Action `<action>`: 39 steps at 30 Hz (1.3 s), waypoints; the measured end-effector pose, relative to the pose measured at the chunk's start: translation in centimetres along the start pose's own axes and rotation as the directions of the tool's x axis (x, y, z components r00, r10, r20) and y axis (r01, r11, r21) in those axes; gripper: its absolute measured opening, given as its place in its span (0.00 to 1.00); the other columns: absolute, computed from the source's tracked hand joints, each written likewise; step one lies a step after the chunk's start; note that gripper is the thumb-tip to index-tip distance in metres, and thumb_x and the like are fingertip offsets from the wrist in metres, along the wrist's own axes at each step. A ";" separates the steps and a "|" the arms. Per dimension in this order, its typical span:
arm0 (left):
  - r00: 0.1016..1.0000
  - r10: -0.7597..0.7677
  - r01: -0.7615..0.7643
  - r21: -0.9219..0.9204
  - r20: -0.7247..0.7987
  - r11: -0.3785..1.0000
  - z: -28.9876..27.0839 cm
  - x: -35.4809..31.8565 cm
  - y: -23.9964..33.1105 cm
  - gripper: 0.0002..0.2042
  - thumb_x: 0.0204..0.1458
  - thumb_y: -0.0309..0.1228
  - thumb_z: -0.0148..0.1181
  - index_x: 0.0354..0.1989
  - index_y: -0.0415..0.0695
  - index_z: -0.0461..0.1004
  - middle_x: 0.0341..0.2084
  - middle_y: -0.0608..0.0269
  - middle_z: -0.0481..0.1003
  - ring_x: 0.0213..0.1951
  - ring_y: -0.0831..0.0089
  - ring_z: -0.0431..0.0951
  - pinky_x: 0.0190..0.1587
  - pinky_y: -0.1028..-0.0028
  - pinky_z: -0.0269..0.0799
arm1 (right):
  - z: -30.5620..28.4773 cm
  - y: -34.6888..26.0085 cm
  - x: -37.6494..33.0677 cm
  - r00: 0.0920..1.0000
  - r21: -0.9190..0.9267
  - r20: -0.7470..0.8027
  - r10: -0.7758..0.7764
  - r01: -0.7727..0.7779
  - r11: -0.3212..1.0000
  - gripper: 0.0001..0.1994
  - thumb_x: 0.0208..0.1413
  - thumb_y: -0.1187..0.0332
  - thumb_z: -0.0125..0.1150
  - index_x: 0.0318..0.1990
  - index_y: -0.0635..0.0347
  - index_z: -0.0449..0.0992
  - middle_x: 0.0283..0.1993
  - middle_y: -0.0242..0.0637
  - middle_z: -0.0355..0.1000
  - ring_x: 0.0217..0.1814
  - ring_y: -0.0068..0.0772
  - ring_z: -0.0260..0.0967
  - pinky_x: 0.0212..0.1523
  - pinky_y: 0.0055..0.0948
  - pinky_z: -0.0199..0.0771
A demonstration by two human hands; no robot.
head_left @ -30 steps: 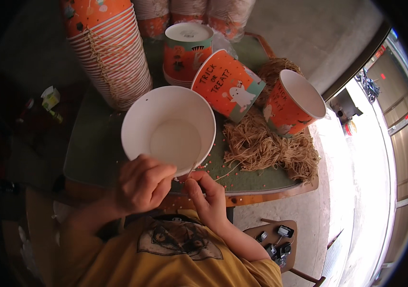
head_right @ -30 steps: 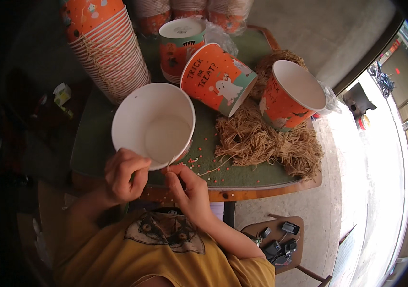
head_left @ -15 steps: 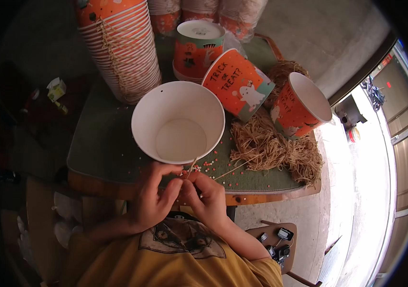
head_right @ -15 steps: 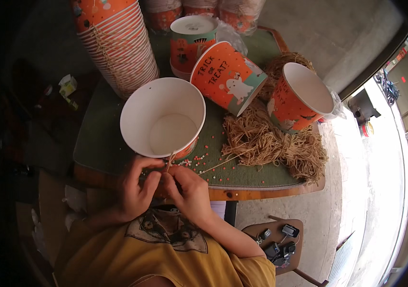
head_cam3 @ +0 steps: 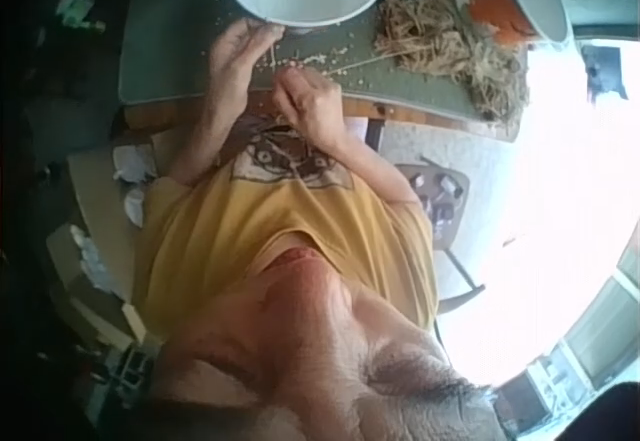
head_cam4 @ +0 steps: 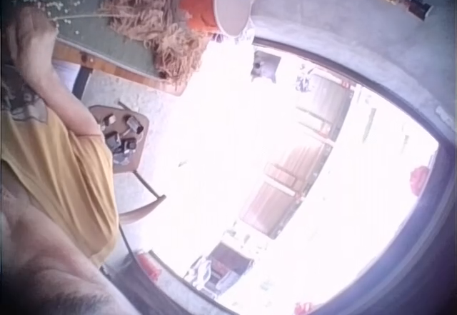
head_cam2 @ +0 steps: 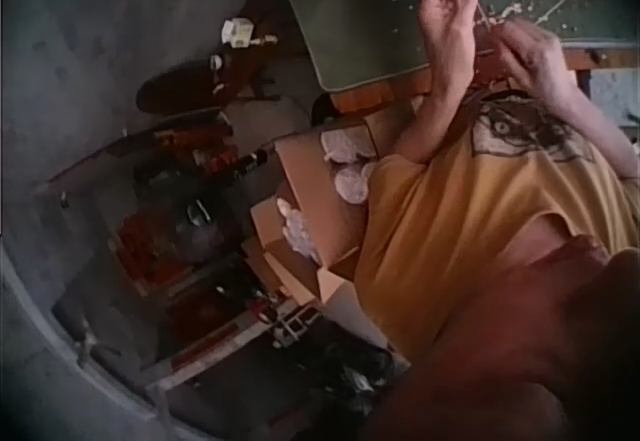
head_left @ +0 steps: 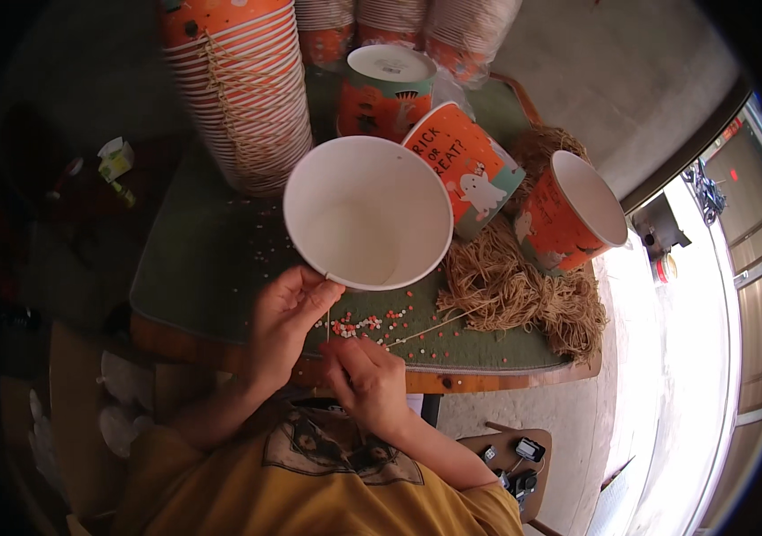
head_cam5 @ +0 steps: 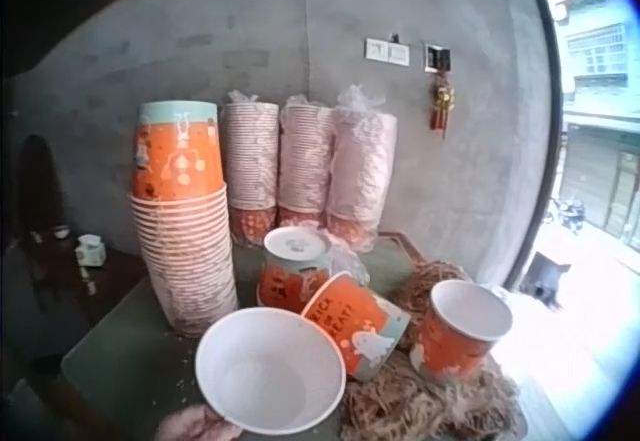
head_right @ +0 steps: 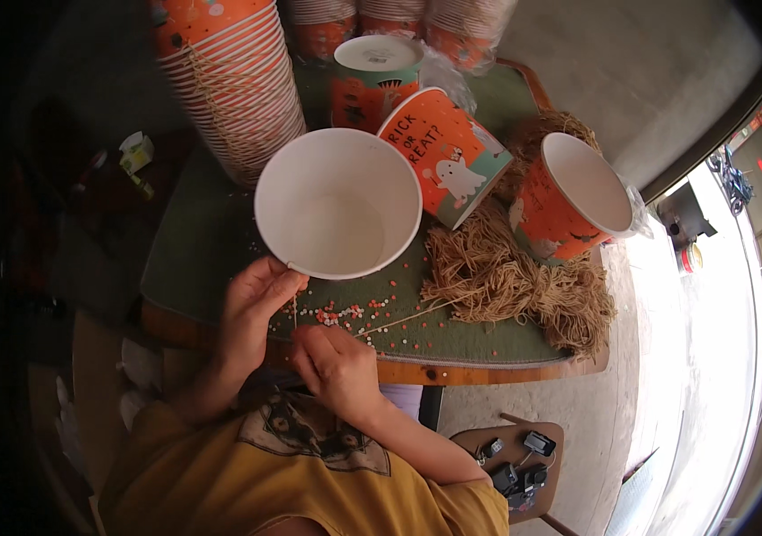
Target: Attaching decorative strings and beads to paper buckets.
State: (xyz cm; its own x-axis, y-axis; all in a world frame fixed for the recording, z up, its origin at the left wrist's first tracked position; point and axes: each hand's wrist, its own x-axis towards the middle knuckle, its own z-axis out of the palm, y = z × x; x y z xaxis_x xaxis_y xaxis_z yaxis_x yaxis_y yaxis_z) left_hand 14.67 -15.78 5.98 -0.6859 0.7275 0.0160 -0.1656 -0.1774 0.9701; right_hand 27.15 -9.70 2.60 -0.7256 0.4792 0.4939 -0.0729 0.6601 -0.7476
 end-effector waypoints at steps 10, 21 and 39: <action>0.945 0.306 -0.318 0.514 0.111 0.796 -2.7 2.6 -0.1 0.07 0.57 0.26 0.56 0.29 0.37 0.69 0.26 0.68 0.69 0.29 0.84 0.66 0.32 0.80 0.64 | 1.6 0.5 1.1 0.989 -0.080 0.118 -0.087 0.097 0.992 0.07 0.50 0.74 0.62 0.37 0.60 0.75 0.27 0.40 0.71 0.26 0.41 0.72 0.26 0.38 0.72; 0.572 0.621 -0.749 0.650 0.535 0.130 1.5 -0.5 -2.0 0.19 0.49 0.26 0.63 0.51 0.38 0.71 0.48 0.54 0.73 0.51 0.66 0.74 0.39 0.71 0.77 | -4.7 -3.8 0.9 0.939 0.328 0.338 -0.064 -0.054 0.943 0.06 0.56 0.72 0.60 0.39 0.64 0.76 0.29 0.42 0.71 0.31 0.43 0.72 0.32 0.35 0.72; 0.569 0.787 -0.549 0.822 0.237 0.150 -9.2 5.6 6.1 0.03 0.54 0.19 0.53 0.34 0.38 0.74 0.38 0.56 0.71 0.38 0.68 0.73 0.37 0.74 0.69 | -6.2 1.2 7.3 0.782 0.833 0.531 0.326 -0.414 -0.366 0.16 0.69 0.58 0.40 0.34 0.55 0.71 0.14 0.21 0.57 0.10 0.12 0.47 0.10 0.13 0.50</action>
State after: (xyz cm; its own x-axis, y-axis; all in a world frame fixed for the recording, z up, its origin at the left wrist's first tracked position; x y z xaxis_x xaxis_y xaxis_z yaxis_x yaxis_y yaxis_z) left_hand 3.32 -18.92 9.74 -0.3530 0.4317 0.8301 0.9345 0.1188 0.3357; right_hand 26.01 -1.85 8.01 -0.9548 0.2824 -0.0929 -0.2435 -0.9222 -0.3004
